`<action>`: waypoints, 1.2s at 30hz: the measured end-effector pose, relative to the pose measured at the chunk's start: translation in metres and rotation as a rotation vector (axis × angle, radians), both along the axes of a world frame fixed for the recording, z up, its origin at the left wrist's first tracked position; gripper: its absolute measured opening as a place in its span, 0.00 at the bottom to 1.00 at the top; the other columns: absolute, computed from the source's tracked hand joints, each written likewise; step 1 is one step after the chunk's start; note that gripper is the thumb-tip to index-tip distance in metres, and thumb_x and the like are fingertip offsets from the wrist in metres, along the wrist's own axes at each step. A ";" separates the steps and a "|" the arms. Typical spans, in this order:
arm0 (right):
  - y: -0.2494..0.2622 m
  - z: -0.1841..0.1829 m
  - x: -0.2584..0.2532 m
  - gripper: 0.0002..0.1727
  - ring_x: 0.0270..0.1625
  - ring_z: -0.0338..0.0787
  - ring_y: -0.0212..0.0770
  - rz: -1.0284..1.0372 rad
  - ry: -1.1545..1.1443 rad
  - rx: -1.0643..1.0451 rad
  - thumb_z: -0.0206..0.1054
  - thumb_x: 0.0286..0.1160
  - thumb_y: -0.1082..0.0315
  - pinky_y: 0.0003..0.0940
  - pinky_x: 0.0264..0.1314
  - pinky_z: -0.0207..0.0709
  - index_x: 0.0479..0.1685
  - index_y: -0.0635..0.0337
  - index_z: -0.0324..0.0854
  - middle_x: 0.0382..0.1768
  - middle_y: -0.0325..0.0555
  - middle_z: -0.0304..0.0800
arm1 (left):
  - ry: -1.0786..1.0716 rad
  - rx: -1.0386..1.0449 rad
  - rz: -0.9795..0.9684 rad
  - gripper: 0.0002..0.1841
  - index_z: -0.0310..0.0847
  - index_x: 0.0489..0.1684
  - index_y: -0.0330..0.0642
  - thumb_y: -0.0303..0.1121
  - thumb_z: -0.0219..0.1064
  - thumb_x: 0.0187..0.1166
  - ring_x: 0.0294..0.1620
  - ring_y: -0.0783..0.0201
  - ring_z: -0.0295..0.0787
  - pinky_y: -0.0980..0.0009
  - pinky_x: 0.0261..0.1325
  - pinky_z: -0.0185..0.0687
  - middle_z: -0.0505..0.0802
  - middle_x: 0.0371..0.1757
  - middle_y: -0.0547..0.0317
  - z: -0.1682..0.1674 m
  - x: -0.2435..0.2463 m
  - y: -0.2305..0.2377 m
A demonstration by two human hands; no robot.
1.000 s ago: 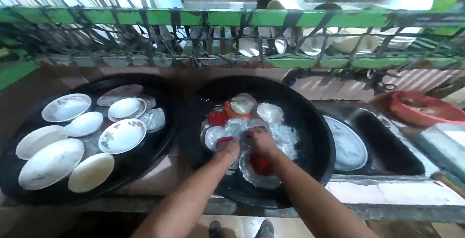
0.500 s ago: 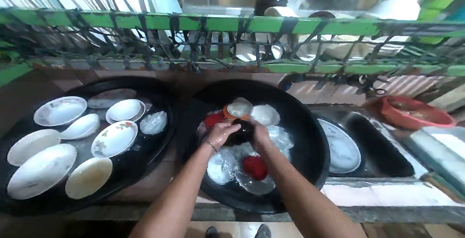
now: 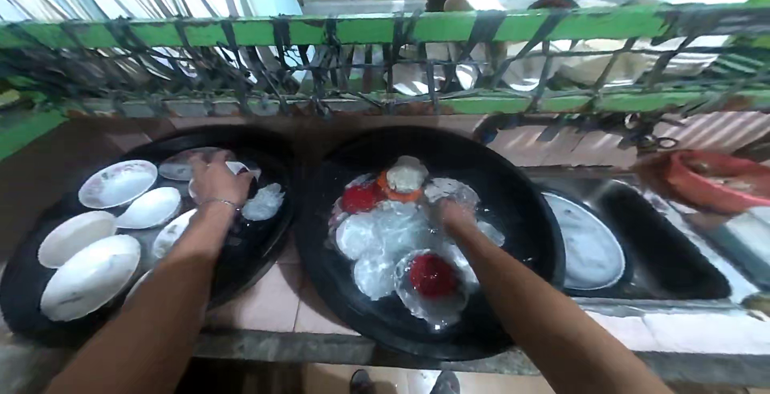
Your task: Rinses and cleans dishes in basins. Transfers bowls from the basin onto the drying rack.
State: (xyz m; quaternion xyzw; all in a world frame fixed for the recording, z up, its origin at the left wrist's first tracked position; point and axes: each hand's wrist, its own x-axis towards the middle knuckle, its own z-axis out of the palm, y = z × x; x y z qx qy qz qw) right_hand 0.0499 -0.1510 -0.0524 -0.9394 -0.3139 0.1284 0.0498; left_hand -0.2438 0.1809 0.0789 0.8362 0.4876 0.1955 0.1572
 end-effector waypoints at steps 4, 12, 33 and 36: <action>0.000 -0.005 0.005 0.22 0.67 0.86 0.71 -0.064 0.149 0.205 0.68 0.82 0.55 0.77 0.67 0.74 0.66 0.61 0.85 0.61 0.68 0.89 | -0.271 -0.307 -0.224 0.25 0.76 0.75 0.35 0.39 0.69 0.84 0.68 0.44 0.87 0.43 0.73 0.80 0.89 0.67 0.38 -0.027 0.052 -0.079; 0.010 0.021 -0.057 0.39 0.60 0.89 0.46 -0.372 0.912 1.204 0.36 0.93 0.37 0.49 0.63 0.84 0.77 0.61 0.73 0.60 0.54 0.89 | -0.506 -1.308 -0.416 0.38 0.63 0.89 0.51 0.67 0.51 0.86 0.79 0.47 0.75 0.41 0.75 0.74 0.79 0.81 0.45 -0.109 0.166 -0.237; -0.009 0.012 -0.087 0.42 0.90 0.60 0.67 0.149 0.252 -0.067 0.67 0.81 0.46 0.72 0.89 0.49 0.88 0.65 0.64 0.89 0.66 0.60 | -0.677 -0.416 -0.015 0.31 0.82 0.69 0.37 0.49 0.77 0.73 0.60 0.45 0.90 0.40 0.66 0.82 0.92 0.57 0.40 -0.032 0.079 -0.129; 0.000 0.008 -0.098 0.38 0.83 0.68 0.74 0.139 0.243 -0.105 0.70 0.78 0.62 0.74 0.77 0.67 0.89 0.60 0.64 0.89 0.70 0.56 | -0.579 -0.229 0.180 0.39 0.77 0.74 0.36 0.55 0.79 0.69 0.69 0.37 0.84 0.35 0.74 0.74 0.88 0.66 0.33 -0.020 0.036 -0.073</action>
